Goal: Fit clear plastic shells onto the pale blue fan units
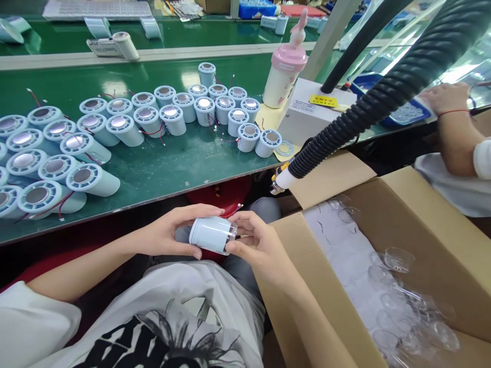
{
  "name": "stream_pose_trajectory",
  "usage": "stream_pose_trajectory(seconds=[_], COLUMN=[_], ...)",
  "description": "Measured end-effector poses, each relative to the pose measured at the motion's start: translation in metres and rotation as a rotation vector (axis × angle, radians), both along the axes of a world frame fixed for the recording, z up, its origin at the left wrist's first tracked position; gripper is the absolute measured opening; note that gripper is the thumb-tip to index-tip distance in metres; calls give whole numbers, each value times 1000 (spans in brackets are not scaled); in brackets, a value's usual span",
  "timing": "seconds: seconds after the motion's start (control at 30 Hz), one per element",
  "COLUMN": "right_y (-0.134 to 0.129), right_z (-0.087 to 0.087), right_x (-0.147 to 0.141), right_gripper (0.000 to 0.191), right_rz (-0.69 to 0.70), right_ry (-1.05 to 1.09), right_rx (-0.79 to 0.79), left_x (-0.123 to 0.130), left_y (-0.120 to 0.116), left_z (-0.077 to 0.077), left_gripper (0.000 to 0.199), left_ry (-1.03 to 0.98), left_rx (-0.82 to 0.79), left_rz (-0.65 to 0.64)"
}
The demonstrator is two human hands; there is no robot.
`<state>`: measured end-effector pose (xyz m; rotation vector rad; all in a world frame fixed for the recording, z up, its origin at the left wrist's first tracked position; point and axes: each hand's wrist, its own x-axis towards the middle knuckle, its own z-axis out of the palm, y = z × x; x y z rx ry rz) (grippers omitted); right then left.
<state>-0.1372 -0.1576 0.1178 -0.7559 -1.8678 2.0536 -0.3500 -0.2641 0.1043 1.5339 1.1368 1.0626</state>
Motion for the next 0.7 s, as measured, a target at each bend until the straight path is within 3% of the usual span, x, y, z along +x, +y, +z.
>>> stream_pose_trajectory(seconds=[0.4,0.7], right_y=[-2,-6], right_z=[-3,-11], right_x=[-7,-11], right_gripper=[38,49], right_rz=[-92,-64], right_ry=[-59,-95], right_rx=[-253,-437], left_x=[-2,-3], left_y=[1,2], left_z=[-1,-3], left_gripper=[76,77], left_ry=[58,78], left_rx=[61,122], left_rz=[-19,-43])
